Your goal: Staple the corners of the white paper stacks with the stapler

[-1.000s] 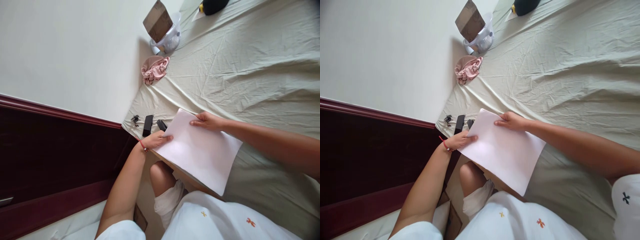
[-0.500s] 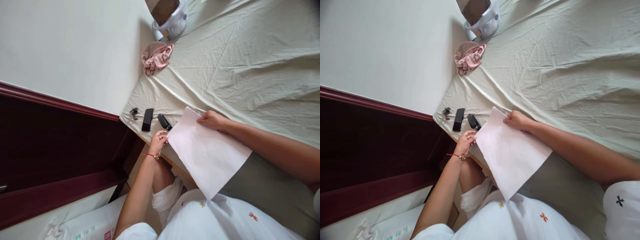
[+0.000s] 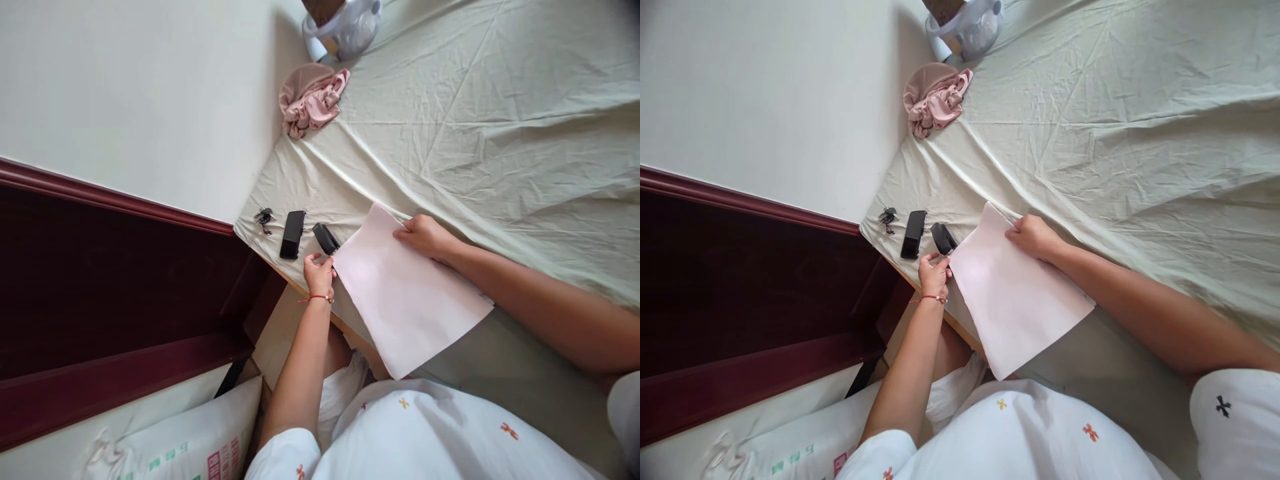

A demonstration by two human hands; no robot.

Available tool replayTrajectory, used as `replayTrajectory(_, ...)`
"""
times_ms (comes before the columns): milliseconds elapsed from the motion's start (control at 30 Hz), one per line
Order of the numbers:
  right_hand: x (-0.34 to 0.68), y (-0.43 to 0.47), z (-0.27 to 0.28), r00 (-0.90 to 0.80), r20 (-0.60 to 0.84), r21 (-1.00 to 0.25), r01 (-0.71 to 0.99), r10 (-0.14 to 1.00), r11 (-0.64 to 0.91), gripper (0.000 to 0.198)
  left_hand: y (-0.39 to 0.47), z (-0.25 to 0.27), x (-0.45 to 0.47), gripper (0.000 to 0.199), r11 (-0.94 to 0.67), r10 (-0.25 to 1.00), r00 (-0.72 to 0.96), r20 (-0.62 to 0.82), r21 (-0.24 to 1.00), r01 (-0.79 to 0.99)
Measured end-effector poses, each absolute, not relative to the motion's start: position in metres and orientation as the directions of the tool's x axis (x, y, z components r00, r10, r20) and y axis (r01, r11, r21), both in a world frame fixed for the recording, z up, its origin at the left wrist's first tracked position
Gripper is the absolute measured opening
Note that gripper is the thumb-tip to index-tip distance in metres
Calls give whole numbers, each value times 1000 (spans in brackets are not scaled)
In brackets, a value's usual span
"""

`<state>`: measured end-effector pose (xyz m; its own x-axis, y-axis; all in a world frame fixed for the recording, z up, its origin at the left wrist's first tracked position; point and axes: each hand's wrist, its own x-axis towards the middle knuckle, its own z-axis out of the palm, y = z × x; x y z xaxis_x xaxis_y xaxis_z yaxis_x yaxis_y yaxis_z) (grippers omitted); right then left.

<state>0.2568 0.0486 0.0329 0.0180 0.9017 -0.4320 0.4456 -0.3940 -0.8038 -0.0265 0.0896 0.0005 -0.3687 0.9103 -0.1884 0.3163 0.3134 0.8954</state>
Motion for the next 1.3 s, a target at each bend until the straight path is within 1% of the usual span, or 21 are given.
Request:
replayTrajectory(100,258,47,30,35,-406,-828,408,913,-384,23,88,-3,-27,32,273,919,-373,-126,887,372)
replayTrajectory(167,260,46,29,40,-389,-841,392,920,-373,23,85,-2,-29,33,217,928,-371,-47,876,431)
replayTrajectory(233,262,45,28,38,-377,-853,376,925,-363,23,80,1,-31,37,139,934,-353,54,855,499)
replayTrajectory(300,263,44,28,38,-371,-859,365,928,-358,24,75,5,-35,44,-11,950,-238,204,779,626)
replayTrajectory(367,263,44,29,38,-371,-859,365,928,-358,26,72,6,-39,52,-221,938,-11,346,623,750)
replayTrajectory(400,263,44,30,39,-373,-857,368,927,-360,27,71,6,-41,56,-308,919,96,383,543,781)
replayTrajectory(433,263,44,31,40,-375,-854,373,926,-363,28,71,6,-44,61,-366,901,173,398,482,796)
replayTrajectory(500,263,43,33,44,-381,-848,383,924,-368,29,71,3,-47,67,-392,892,219,395,435,811)
replayTrajectory(733,264,44,30,41,-383,-849,379,923,-369,24,65,-8,-43,72,-311,918,191,348,330,891)
replayTrajectory(867,266,45,23,17,-356,-883,320,934,-343,24,65,-4,-39,68,-307,925,212,315,292,906)
replayTrajectory(933,268,45,20,-22,-343,-903,284,939,-323,26,70,2,-40,66,-311,932,218,288,332,891)
replayTrajectory(1000,270,44,19,-78,-328,-919,256,941,-299,29,73,7,-41,63,-308,943,206,261,449,839)
replayTrajectory(1067,273,43,19,-143,-305,-934,239,941,-266,33,73,9,-44,57,-222,972,102,213,677,701)
replayTrajectory(1133,275,40,18,-212,-275,-948,224,938,-227,39,68,7,-46,50,-79,988,-78,133,871,485)
replayTrajectory(1167,275,39,18,-247,-261,-955,206,933,-213,42,63,6,-46,47,-25,980,-173,100,921,390)
replayTrajectory(1233,275,37,16,-301,-236,-971,119,924,-209,46,51,3,-46,49,20,953,-295,71,956,294)
replayTrajectory(1300,274,37,14,-303,-217,-974,5,928,-226,48,39,3,-44,54,57,937,-348,16,978,199)
